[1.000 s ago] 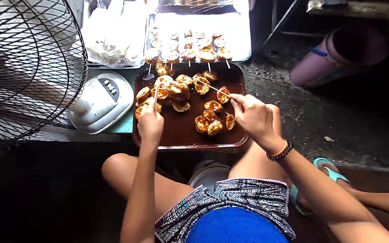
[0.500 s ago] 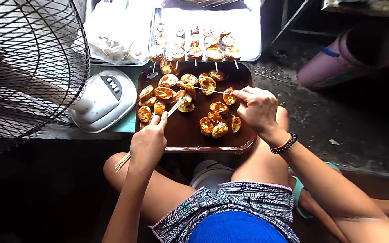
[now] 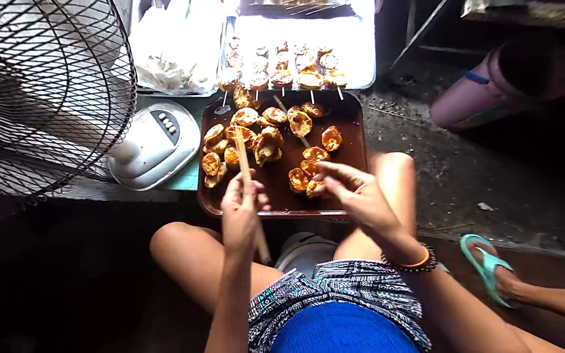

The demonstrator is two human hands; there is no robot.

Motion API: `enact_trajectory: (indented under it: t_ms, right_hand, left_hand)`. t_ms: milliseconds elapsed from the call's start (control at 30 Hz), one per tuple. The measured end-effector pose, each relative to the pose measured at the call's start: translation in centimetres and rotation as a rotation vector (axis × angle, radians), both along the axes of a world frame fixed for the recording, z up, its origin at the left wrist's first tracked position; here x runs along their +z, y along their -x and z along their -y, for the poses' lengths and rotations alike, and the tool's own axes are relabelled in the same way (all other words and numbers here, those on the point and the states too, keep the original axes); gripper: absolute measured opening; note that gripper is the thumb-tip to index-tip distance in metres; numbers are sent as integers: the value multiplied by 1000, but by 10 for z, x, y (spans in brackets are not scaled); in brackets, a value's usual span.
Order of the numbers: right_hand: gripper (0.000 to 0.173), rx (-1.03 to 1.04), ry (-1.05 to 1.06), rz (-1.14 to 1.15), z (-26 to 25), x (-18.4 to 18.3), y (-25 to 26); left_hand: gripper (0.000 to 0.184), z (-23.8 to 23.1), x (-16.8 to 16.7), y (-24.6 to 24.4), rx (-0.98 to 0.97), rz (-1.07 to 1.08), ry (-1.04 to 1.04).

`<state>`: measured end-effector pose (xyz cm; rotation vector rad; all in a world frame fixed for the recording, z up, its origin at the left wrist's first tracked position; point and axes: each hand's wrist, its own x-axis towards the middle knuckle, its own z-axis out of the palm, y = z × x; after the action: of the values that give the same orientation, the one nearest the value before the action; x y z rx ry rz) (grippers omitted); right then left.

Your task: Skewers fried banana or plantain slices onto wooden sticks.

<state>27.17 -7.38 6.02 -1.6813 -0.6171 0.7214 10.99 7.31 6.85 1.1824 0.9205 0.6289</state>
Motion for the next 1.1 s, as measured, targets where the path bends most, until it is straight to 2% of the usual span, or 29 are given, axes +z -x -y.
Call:
enact_trajectory:
  t_ms: [33,100,167,333,433,533,633,833,933,1100]
  right_hand:
    - [36,-21,-78,-223,-3,-2,12]
    - [41,-96,-133,-465,-8,-3,29]
    - [39,-117,-125,-526,-9,-4,37]
    - [25,-67,-81,-532,-7,-9,47]
    - [19,1,-89,-439,-3,-13,48]
    - [20,45,-5,-128,1,-16,54]
    - [19,-32,-17,152,2,-21,63]
    - [18,-41,-10,408,-4,-28,63]
    - [22,-71,-10,478,-8,-31,68]
    - [16,-135,6,409,-17,-32,62]
  left_hand:
    - [26,10,-2,-13,41,106,86]
    - [22,25,-4,-28,93,283,178]
    - [21,32,-1,-36,106,355,225]
    - [30,26,0,-38,-19,275,269]
    - [26,21,-3,-37,-69,276,265]
    - [19,23,-7,-40,15,274,241]
    - [20,28,-11,-43,53,242,192]
    - [22,33,-14,-46,84,216,160]
    - [23,36,-14,-48,96,216,177]
    - [22,39,-15,-46,48,222,168]
